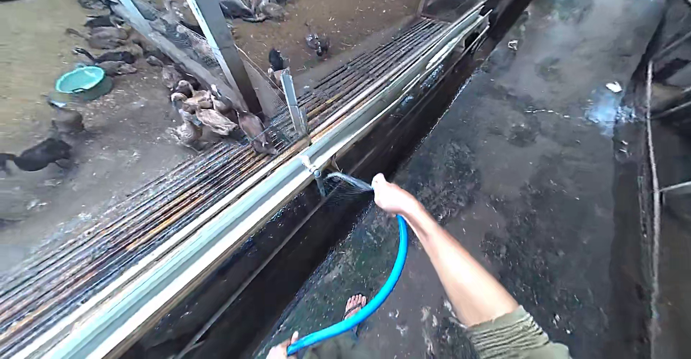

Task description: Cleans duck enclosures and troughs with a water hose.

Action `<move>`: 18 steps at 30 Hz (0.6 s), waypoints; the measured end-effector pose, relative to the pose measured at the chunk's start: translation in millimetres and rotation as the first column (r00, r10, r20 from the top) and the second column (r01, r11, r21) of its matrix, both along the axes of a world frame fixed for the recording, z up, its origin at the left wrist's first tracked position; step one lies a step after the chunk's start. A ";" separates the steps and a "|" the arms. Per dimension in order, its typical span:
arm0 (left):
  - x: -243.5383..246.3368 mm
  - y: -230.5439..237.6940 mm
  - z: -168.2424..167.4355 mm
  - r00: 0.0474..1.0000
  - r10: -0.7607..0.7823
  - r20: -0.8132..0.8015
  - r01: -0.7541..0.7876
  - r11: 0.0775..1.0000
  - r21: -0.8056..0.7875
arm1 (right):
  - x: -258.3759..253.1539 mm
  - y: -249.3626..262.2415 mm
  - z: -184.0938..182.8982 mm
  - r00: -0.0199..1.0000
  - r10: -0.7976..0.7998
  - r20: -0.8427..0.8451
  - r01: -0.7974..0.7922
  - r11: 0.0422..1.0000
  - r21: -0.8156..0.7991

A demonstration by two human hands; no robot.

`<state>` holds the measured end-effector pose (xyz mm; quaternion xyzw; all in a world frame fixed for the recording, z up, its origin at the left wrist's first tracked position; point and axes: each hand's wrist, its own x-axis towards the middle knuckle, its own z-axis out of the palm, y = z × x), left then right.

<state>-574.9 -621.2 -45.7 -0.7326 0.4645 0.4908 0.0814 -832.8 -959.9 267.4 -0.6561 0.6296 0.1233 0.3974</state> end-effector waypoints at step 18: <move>-180.4 -259.7 136.1 0.884 0.464 0.062 -0.444 0.872 -0.207 | -16.4 -342.3 124.0 0.900 0.415 -0.137 -0.437 0.858 -0.269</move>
